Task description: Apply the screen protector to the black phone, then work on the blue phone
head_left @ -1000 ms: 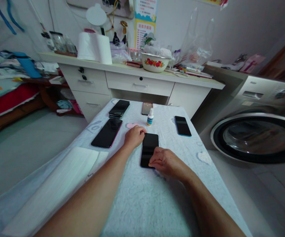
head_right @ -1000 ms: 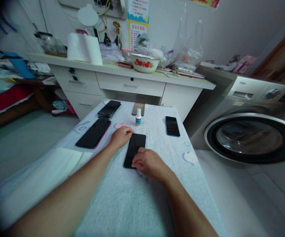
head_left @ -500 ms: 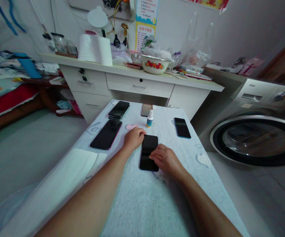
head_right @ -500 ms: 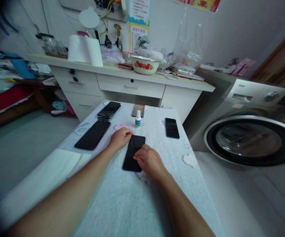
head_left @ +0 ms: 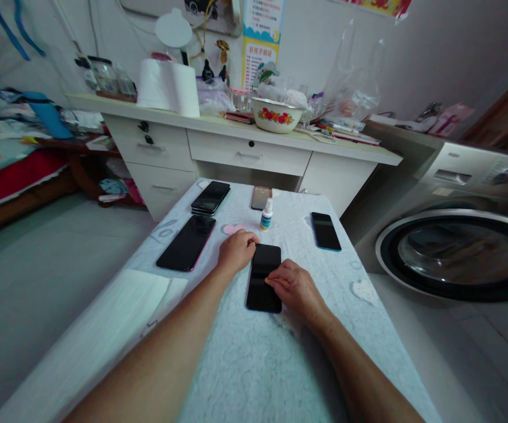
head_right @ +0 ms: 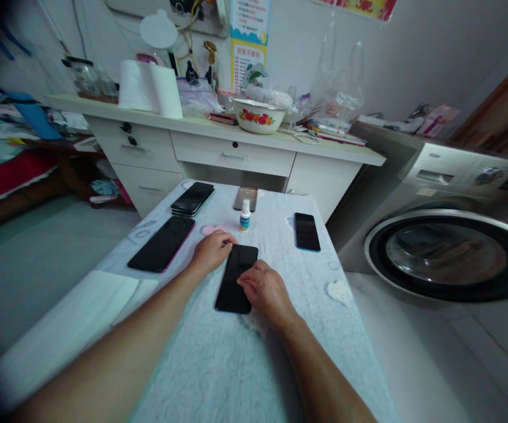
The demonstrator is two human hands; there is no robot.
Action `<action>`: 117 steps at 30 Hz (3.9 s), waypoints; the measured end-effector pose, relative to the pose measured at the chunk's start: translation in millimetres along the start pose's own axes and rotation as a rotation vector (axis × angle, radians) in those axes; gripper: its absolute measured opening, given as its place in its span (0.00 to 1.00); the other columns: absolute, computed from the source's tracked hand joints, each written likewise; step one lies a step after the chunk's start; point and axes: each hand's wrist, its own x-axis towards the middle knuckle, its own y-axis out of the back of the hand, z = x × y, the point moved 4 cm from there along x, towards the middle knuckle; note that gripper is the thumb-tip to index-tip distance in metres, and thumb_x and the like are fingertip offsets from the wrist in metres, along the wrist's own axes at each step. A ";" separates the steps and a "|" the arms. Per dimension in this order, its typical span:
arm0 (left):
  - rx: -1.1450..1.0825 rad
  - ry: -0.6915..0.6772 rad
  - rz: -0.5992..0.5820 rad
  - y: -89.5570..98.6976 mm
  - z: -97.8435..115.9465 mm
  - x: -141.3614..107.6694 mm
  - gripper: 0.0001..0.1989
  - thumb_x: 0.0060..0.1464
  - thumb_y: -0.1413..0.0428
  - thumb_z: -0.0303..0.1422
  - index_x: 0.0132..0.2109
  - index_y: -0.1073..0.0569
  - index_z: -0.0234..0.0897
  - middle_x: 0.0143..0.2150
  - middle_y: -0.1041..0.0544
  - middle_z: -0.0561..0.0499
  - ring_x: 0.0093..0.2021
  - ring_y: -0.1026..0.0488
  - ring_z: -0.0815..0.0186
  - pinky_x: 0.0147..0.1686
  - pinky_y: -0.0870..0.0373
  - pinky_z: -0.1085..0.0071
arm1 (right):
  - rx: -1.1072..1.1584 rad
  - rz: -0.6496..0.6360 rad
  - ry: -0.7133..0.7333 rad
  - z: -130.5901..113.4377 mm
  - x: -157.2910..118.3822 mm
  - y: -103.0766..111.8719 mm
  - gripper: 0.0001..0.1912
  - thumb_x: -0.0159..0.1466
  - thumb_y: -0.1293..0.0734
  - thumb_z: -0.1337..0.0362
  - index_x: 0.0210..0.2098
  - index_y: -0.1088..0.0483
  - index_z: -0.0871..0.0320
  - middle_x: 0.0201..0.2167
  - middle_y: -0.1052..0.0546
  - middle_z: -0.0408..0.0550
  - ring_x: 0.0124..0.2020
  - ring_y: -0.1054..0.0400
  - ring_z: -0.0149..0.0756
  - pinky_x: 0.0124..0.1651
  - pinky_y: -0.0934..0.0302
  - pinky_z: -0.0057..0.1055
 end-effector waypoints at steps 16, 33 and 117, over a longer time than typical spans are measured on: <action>-0.005 0.018 -0.012 -1.7 -1.7 1.7 0.12 0.52 0.51 0.27 0.37 0.23 0.42 0.40 0.24 0.52 0.42 0.28 0.66 0.41 0.34 0.72 | 0.005 -0.003 -0.038 5.8 0.1 0.9 0.05 0.61 0.33 0.70 0.33 0.24 0.57 0.30 0.29 0.45 0.33 0.33 0.31 0.35 0.40 0.26; -0.006 0.010 -0.003 -0.5 -1.5 -0.8 0.12 0.52 0.51 0.27 0.38 0.23 0.42 0.40 0.24 0.52 0.41 0.28 0.67 0.42 0.34 0.73 | 0.019 0.010 -0.043 2.7 1.4 1.1 0.05 0.61 0.33 0.69 0.33 0.24 0.56 0.30 0.28 0.44 0.33 0.33 0.31 0.35 0.40 0.27; -0.004 0.014 -0.016 1.2 -0.7 -1.4 0.12 0.53 0.51 0.27 0.38 0.23 0.43 0.40 0.25 0.53 0.40 0.28 0.67 0.38 0.35 0.73 | -0.060 -0.035 -0.018 -2.4 12.1 -3.8 0.08 0.61 0.35 0.71 0.35 0.23 0.56 0.33 0.30 0.45 0.34 0.34 0.30 0.37 0.39 0.27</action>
